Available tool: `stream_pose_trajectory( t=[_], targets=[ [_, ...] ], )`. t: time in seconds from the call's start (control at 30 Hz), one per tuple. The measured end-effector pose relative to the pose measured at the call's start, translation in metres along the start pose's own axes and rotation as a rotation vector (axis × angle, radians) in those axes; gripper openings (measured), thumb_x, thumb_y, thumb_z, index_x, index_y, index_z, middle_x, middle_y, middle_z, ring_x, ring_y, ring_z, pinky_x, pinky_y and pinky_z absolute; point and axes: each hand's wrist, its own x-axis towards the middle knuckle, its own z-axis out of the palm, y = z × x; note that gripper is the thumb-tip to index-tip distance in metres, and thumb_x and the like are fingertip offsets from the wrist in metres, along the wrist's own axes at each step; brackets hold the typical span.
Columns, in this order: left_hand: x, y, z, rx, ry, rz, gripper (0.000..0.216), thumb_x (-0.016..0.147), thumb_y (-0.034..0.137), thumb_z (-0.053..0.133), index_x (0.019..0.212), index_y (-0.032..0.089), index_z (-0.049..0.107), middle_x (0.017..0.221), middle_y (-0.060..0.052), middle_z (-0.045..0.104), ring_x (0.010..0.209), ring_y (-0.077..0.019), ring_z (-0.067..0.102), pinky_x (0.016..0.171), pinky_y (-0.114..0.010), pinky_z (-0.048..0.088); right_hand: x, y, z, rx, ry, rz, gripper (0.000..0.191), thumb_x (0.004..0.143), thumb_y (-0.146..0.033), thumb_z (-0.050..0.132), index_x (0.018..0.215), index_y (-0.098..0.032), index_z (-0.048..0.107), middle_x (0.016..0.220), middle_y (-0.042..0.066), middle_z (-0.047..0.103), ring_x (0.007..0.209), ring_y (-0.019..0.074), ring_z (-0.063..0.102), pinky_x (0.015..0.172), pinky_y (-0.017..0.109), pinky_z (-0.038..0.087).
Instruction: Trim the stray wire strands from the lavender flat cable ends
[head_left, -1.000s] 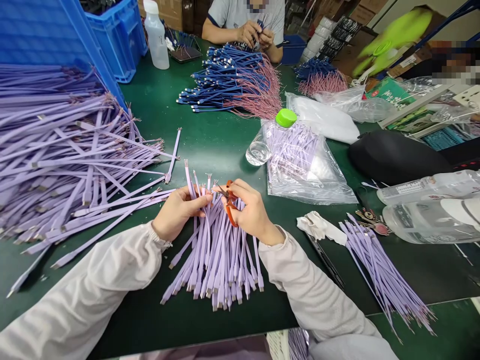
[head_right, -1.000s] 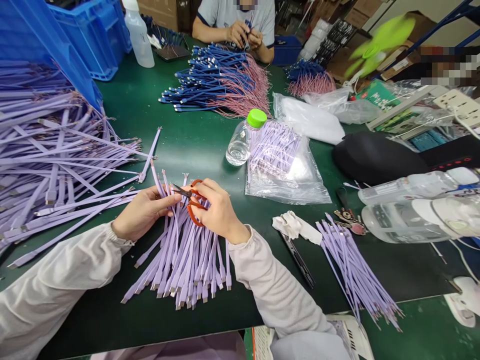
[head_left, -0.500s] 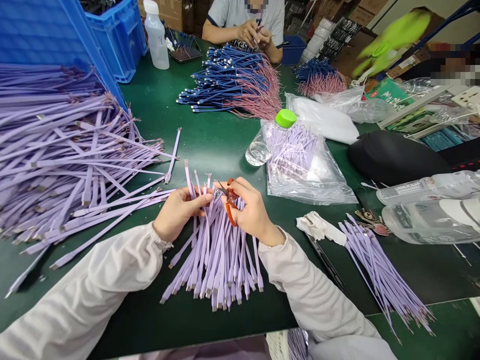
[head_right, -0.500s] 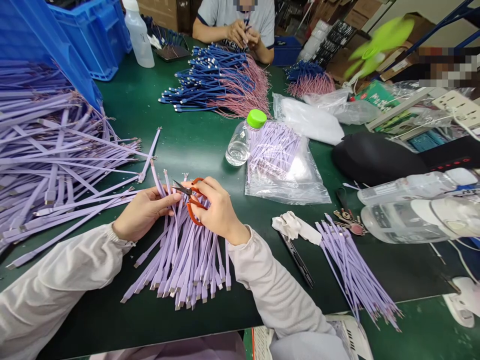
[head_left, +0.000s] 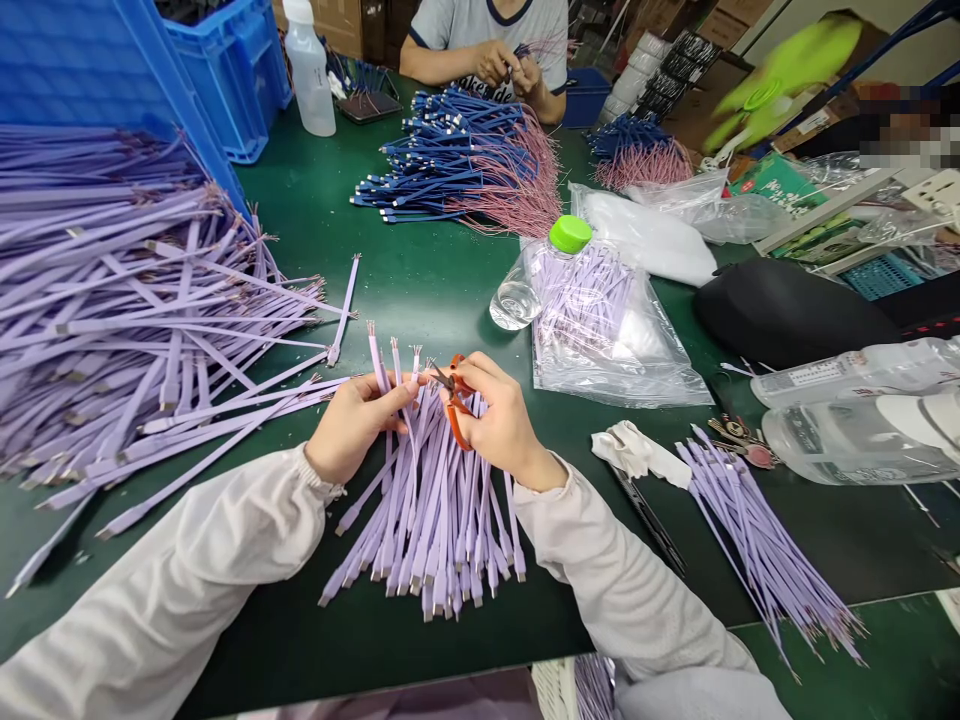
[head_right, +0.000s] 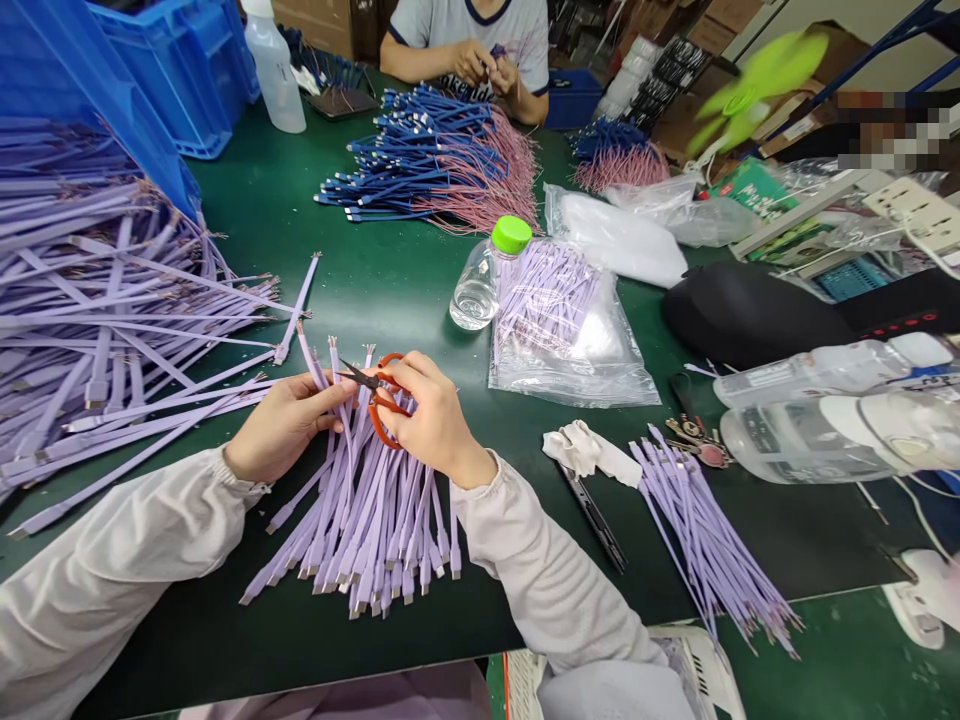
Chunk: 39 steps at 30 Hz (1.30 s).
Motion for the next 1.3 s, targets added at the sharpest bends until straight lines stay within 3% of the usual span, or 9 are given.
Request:
stream_pose_trajectory(
  t=[0.17,0.57,0.8,1.07,1.3],
  targets=[
    [0.0010,-0.0014,-0.0006,-0.001,-0.007,-0.005,0.038,0.052,0.042,0.082,0.074,0.013,0.072,0.072,-0.003,0.063,0.061,-0.0104,0.052,0.045,-0.017,0.044,0.0001,-0.0004,-0.0005,0.018,-0.017,0.060,0.025,0.080,-0.013,0.050,0.099,-0.019,0.065,0.082,0.002,0.055,0.070,0.0131,0.053,0.064,0.026,0.047],
    [0.0027,-0.0045,-0.0015,0.007,-0.017,0.000,0.037,0.050,0.040,0.084,0.074,0.014,0.073,0.069,-0.001,0.062,0.055,-0.0073,0.048,0.045,-0.017,0.042,0.0013,-0.0010,-0.0009,0.040,-0.016,0.085,0.023,0.080,-0.015,0.051,0.097,-0.016,0.066,0.076,0.001,0.051,0.066,0.0123,0.050,0.063,0.026,0.046],
    [0.0031,-0.0056,-0.0015,0.086,-0.032,0.064,0.046,0.064,0.053,0.071,0.087,0.014,0.074,0.068,-0.001,0.056,0.057,-0.0094,0.048,0.044,-0.018,0.040,0.0031,-0.0022,-0.0025,0.039,-0.001,0.098,0.024,0.081,-0.015,0.051,0.100,-0.016,0.065,0.078,0.002,0.052,0.067,0.0122,0.049,0.065,0.026,0.046],
    [0.0046,-0.0083,-0.0031,0.222,-0.071,0.106,0.045,0.066,0.043,0.072,0.102,0.017,0.071,0.078,-0.002,0.062,0.048,-0.0052,0.041,0.043,-0.019,0.036,0.0095,-0.0052,-0.0025,0.053,0.025,0.090,0.028,0.080,-0.015,0.050,0.104,-0.016,0.064,0.077,0.001,0.049,0.066,0.0119,0.046,0.064,0.026,0.046],
    [0.0063,-0.0101,-0.0043,0.191,-0.089,0.121,0.039,0.067,0.048,0.070,0.090,0.016,0.072,0.067,0.002,0.054,0.045,-0.0047,0.040,0.040,-0.018,0.034,0.0076,-0.0036,-0.0007,0.060,0.016,0.070,0.032,0.079,-0.013,0.051,0.108,-0.017,0.065,0.083,0.002,0.053,0.068,0.0115,0.049,0.065,0.025,0.048]
  ],
)
